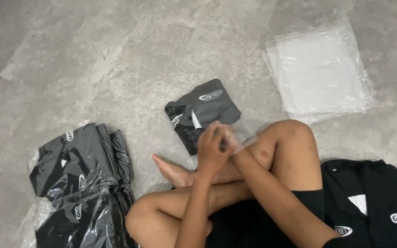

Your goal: Packaging folded black shirts into clear plastic bags and sealing them.

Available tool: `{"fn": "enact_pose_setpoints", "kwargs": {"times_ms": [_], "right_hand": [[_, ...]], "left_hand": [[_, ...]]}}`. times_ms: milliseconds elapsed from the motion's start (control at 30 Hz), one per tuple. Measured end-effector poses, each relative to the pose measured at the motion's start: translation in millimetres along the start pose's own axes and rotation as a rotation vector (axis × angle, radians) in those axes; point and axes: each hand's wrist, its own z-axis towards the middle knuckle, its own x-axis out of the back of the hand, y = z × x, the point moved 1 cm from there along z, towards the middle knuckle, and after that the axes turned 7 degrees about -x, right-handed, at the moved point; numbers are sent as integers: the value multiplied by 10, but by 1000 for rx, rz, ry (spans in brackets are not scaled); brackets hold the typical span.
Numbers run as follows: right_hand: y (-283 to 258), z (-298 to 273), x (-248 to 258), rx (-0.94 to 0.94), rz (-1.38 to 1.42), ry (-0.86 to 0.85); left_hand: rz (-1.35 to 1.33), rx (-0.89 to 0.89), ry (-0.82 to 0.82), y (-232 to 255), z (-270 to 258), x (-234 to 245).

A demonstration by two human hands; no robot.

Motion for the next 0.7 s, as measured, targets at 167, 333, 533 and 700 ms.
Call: {"fn": "enact_pose_setpoints", "kwargs": {"times_ms": [167,333,533,700], "right_hand": [[214,-421,238,-336,-162,409],[-150,-1099,-39,-315,26,315],[-1301,-2150,-1765,-330,128,-43],[-555,-1393,-1087,-187,164,24]], "left_hand": [[-21,821,-43,-1219,-416,29],[-245,1139,-281,-2071,-925,-673],[-577,1235,-44,-2050,-900,-962],[-764,1277,170,-1249,-575,-213]]}}
